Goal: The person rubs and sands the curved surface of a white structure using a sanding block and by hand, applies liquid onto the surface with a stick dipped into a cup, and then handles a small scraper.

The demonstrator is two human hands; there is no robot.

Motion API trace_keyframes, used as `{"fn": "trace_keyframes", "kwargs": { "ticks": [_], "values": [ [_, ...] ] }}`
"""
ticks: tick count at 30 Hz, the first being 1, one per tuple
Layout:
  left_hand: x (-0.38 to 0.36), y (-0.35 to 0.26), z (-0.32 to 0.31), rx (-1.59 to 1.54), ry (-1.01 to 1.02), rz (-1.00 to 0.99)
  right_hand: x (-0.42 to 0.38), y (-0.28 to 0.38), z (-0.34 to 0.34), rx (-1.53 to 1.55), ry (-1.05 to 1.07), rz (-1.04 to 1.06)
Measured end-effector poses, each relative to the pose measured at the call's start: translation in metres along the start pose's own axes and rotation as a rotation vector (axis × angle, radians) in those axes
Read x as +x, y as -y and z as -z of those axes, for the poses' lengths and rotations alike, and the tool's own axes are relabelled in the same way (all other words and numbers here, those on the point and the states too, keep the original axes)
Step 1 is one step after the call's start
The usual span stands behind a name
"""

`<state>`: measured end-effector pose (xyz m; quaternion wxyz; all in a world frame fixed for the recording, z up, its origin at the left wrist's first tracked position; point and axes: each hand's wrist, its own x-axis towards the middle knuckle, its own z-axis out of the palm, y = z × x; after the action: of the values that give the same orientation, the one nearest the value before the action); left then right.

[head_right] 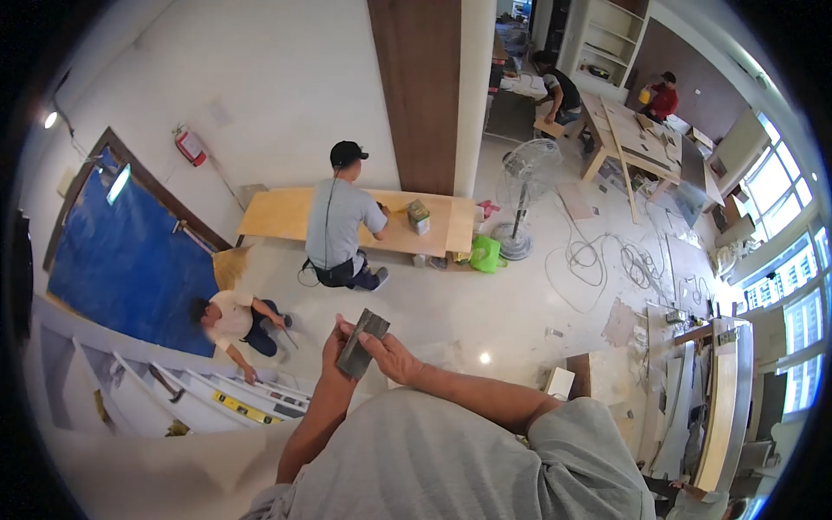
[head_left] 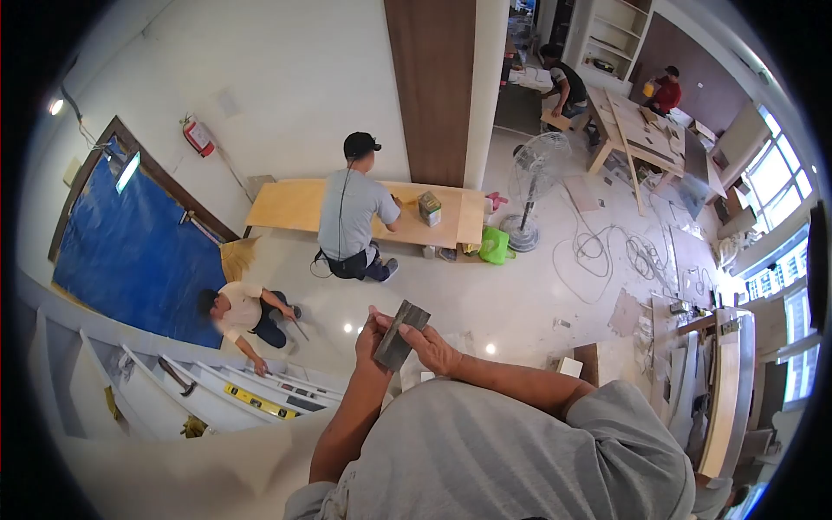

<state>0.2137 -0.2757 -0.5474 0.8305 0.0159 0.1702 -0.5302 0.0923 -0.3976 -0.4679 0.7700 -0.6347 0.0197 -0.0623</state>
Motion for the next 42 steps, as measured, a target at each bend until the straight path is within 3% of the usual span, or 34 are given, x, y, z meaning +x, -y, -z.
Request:
{"fn": "trace_keyframes", "kwargs": {
  "ticks": [1, 4, 7, 10, 13, 14, 15, 16, 17, 19, 24, 27, 28, 29, 31, 33, 35, 38, 41, 42],
  "values": [
    [0.0, 0.001, -0.004, -0.05, 0.034, 0.028, 0.0, 0.002, -0.001, 0.026, -0.008, 0.007],
    [-0.021, 0.029, -0.053, 0.386, -0.047, -0.183, 0.002, -0.003, -0.004, 0.159, -0.08, -0.015],
    [-0.025, 0.036, -0.057, 0.547, -0.162, -0.227, 0.005, -0.003, -0.004, 0.365, -0.162, -0.182],
    [-0.024, 0.028, -0.039, 0.5, -0.044, -0.274, 0.003, -0.002, -0.009, 0.339, -0.148, -0.158],
    [-0.02, 0.026, -0.027, 0.514, -0.022, -0.309, 0.002, -0.015, -0.001, 0.053, -0.168, -0.369],
    [-0.029, 0.034, -0.037, 0.575, 0.006, -0.391, 0.002, -0.019, -0.003, 0.124, -0.202, -0.361],
    [-0.02, 0.024, -0.021, 0.501, -0.022, -0.301, 0.004, -0.017, -0.004, 0.195, -0.22, -0.363],
    [-0.012, 0.014, -0.005, 0.424, -0.055, -0.213, 0.003, 0.016, -0.014, 0.077, -0.09, -0.239],
    [-0.01, 0.013, -0.003, 0.583, -0.113, -0.27, 0.008, -0.006, -0.01, 0.25, -0.031, -0.212],
    [-0.009, 0.011, -0.007, 0.537, -0.203, -0.277, 0.013, -0.003, -0.013, 0.327, 0.081, -0.135],
    [-0.009, 0.005, 0.025, 0.413, -0.066, -0.41, 0.025, -0.006, -0.031, 0.281, 0.021, -0.126],
    [-0.02, 0.039, 0.008, 1.197, -0.26, -0.834, 0.044, -0.016, -0.039, 0.238, -0.081, -0.058],
    [-0.026, 0.042, -0.004, 1.22, -0.269, -0.722, 0.054, -0.011, -0.042, 0.346, -0.085, -0.145],
    [-0.032, 0.044, -0.016, 1.246, -0.276, -0.609, 0.06, -0.01, -0.044, 0.335, -0.089, -0.12],
    [-0.031, 0.047, -0.015, 1.107, -0.192, -0.694, 0.074, -0.009, -0.047, 0.321, -0.101, -0.061],
    [-0.054, 0.05, -0.038, 1.14, -0.171, -0.68, 0.086, -0.047, -0.037, -0.091, -0.112, 0.315],
    [-0.07, 0.048, -0.042, 1.18, -0.174, -0.622, 0.099, -0.07, -0.021, -0.694, -0.156, 0.609],
    [-0.083, 0.039, -0.042, 1.256, -0.168, -0.493, 0.114, -0.087, -0.011, -0.755, -0.094, 0.867],
    [-0.097, 0.035, -0.051, 1.297, -0.097, -0.431, 0.105, -0.041, -0.032, 0.134, -0.157, -0.188],
    [-0.098, 0.036, -0.05, 1.274, -0.078, -0.441, 0.107, -0.047, -0.027, 0.113, -0.142, -0.184]
  ]
}}
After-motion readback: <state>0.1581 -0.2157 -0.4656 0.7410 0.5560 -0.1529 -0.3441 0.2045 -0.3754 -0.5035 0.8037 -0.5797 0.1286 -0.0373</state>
